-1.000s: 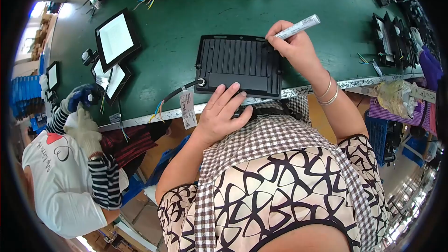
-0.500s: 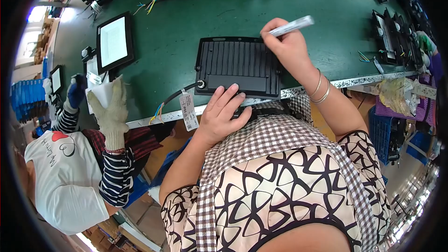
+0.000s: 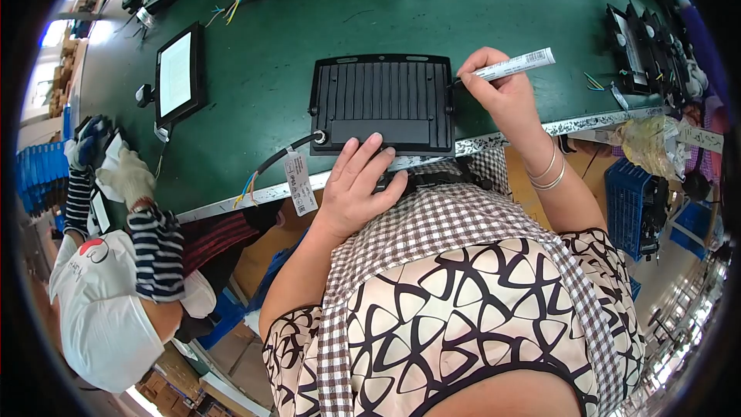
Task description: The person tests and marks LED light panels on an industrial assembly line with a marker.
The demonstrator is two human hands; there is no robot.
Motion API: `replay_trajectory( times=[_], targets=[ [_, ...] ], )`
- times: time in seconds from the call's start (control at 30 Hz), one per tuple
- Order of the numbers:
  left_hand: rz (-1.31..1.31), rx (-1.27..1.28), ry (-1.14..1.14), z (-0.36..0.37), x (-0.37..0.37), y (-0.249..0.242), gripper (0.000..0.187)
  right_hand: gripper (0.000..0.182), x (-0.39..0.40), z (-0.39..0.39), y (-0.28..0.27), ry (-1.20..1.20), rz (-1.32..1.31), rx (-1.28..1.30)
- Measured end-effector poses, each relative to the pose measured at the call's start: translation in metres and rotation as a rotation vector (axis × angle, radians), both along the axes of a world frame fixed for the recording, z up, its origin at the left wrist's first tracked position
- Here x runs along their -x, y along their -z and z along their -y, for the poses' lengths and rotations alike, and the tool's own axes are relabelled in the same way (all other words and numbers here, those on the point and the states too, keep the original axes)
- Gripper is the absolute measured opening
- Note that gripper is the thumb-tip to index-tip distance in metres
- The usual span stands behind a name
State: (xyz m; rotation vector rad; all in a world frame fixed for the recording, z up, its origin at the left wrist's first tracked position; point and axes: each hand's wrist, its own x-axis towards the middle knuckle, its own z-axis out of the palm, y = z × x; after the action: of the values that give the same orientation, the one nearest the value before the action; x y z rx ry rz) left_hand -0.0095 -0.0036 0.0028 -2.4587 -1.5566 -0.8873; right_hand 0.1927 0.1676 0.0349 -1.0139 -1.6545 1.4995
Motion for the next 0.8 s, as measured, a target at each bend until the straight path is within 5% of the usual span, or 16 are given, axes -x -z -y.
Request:
replay_trajectory(
  times=[0.6, 0.73, 0.8],
  targets=[
    [-0.027, -0.003, -0.011, 0.000, -0.001, -0.003, 0.025, 0.004, 0.016, -0.006, -0.021, -0.068, 0.479, -0.288],
    [-0.018, -0.001, -0.017, 0.002, 0.000, -0.002, 0.025, 0.003, 0.007, -0.012, -0.009, 0.097, -0.015, -0.106],
    [-0.004, -0.003, -0.013, 0.000, -0.001, -0.001, 0.025, 0.003, 0.002, -0.011, -0.011, 0.131, -0.063, -0.068]
  ],
)
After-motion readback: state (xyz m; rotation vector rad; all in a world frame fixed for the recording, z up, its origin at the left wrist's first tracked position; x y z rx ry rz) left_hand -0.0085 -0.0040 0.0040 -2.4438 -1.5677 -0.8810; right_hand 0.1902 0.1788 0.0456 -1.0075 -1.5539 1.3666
